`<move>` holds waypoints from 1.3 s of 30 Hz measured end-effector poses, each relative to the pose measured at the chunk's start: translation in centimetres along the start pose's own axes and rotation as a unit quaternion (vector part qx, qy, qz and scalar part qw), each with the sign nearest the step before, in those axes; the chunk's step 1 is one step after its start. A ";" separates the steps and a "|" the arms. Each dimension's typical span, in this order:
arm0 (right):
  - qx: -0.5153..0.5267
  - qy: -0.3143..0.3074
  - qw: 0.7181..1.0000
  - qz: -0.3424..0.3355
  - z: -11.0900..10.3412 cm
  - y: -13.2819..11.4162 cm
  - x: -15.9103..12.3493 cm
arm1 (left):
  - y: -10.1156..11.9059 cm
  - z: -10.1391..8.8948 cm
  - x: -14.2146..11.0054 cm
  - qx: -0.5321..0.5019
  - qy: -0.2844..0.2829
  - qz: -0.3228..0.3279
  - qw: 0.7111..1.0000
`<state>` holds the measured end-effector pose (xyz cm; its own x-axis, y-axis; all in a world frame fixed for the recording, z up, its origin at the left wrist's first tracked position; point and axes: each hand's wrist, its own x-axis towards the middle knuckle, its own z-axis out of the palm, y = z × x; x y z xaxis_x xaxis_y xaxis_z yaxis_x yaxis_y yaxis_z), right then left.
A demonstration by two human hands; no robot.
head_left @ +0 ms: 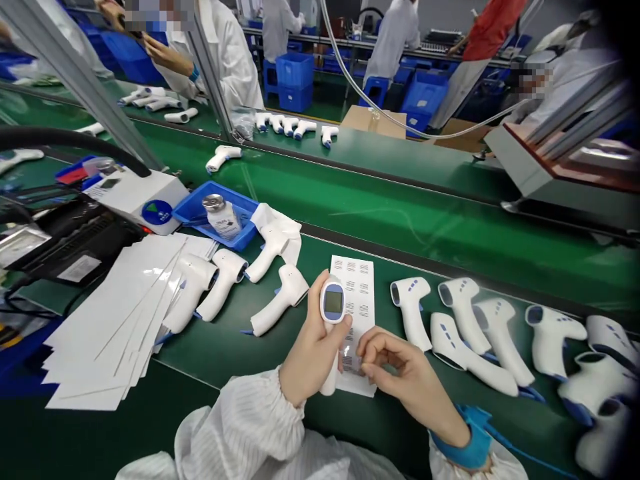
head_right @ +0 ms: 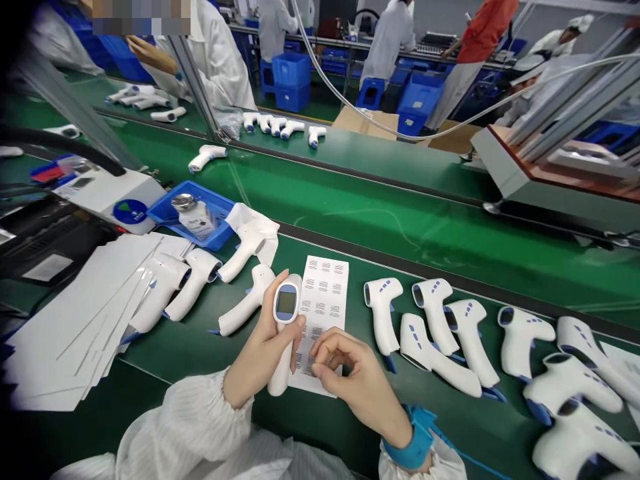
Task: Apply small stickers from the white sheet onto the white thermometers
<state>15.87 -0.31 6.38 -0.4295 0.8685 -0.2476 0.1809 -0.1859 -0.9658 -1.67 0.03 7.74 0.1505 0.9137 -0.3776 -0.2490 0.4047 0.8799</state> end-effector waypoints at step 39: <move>-0.109 0.155 0.974 -0.124 -1.5 0.4 6.8 | -6.0 0.5 4.2 0.040 -0.043 0.026 0.998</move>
<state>14.34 6.25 4.42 -0.2025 0.9775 0.0590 0.3034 0.1199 -0.9453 0.94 1.40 0.98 0.2214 0.9256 -0.3069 -0.1824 0.3485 0.9194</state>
